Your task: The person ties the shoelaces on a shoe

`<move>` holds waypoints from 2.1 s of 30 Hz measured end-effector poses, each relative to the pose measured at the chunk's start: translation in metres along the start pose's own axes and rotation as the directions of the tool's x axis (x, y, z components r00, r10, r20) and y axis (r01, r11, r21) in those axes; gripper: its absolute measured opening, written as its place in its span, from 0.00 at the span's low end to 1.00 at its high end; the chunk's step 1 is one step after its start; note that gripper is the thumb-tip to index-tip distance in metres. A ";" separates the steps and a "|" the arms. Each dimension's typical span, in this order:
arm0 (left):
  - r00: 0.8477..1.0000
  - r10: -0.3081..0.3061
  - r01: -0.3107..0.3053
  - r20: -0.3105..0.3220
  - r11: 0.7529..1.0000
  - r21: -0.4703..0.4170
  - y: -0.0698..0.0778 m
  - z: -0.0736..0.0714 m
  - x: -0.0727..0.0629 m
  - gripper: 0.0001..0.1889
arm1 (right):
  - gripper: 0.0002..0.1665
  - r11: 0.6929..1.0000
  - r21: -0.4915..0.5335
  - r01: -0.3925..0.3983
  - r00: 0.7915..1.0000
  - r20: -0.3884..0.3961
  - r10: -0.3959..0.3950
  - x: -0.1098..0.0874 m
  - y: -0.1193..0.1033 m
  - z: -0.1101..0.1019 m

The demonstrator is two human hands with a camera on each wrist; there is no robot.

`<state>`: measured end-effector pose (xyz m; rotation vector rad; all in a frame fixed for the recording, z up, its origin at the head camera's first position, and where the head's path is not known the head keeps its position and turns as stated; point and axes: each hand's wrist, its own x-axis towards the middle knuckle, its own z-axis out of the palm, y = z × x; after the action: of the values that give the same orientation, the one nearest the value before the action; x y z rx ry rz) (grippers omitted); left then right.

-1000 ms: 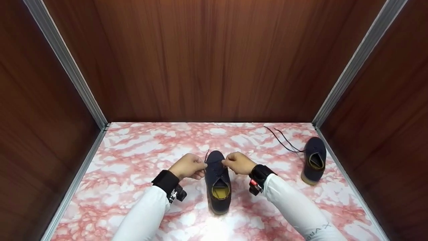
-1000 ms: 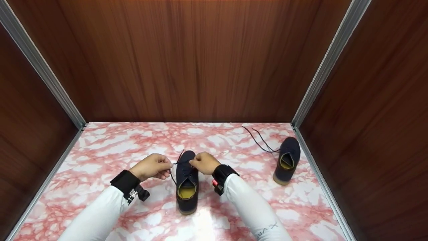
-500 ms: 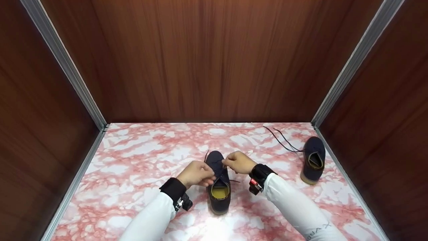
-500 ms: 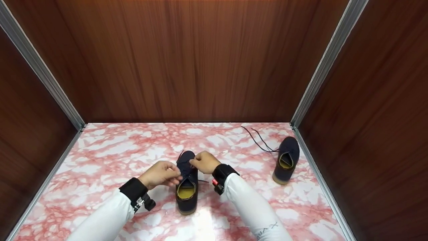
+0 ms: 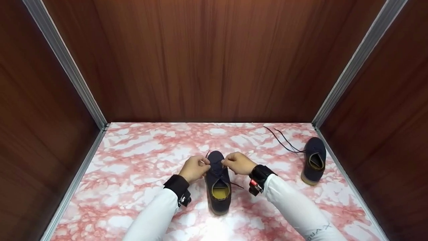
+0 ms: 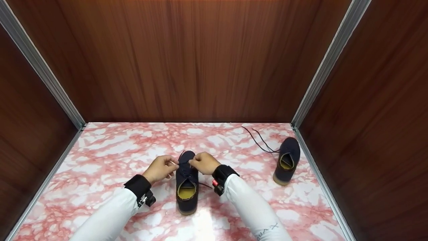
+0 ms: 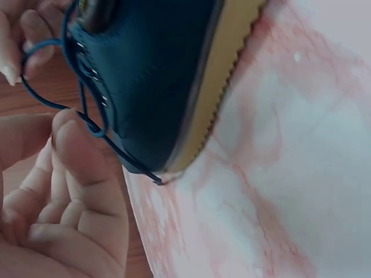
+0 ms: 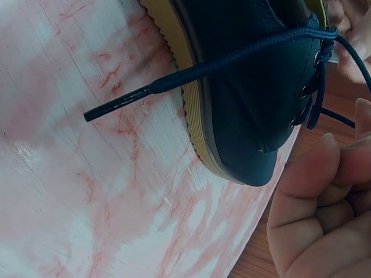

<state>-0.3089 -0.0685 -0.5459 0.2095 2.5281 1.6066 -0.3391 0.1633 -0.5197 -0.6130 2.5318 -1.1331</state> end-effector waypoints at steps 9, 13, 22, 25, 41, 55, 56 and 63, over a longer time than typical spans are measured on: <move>0.969 0.243 -0.230 -0.040 0.950 0.210 0.002 0.009 0.017 0.13 | 0.19 0.999 0.029 0.018 0.999 0.045 -0.019 -0.001 -0.001 0.003; 0.964 0.263 -0.249 -0.031 0.941 0.231 0.002 0.014 0.020 0.05 | 0.19 0.999 0.035 0.021 0.998 0.051 -0.023 0.000 -0.001 0.004; 0.979 0.202 -0.192 -0.041 0.966 0.174 0.000 0.013 0.018 0.02 | 0.21 0.996 0.086 -0.016 0.999 0.038 0.013 -0.003 0.006 0.002; 0.983 0.183 -0.176 -0.033 0.973 0.153 -0.003 0.011 0.017 0.03 | 0.19 0.996 0.087 0.007 0.999 0.050 -0.011 -0.006 0.009 0.003; 0.982 0.118 -0.122 0.150 0.992 0.021 -0.009 -0.005 0.012 0.08 | 0.10 0.996 0.034 0.085 0.987 0.136 -0.089 -0.014 0.016 0.016; 0.970 -0.003 0.030 0.241 0.994 -0.106 -0.010 -0.010 0.007 0.18 | 0.07 0.993 0.025 0.115 0.986 0.122 -0.118 -0.015 0.017 0.008; 0.972 0.008 0.015 0.236 0.995 -0.096 -0.010 -0.010 0.008 0.17 | 0.07 0.993 0.022 0.115 0.986 0.117 -0.117 -0.015 0.017 0.006; 0.967 0.114 -0.103 0.230 0.993 -0.058 -0.015 -0.012 0.007 0.05 | 0.03 0.995 0.093 0.042 0.988 0.143 -0.055 -0.017 0.019 -0.002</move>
<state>-0.3191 -0.0840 -0.5547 0.5084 2.3366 1.5716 -0.3299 0.1838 -0.5311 -0.7110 2.3412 -1.1673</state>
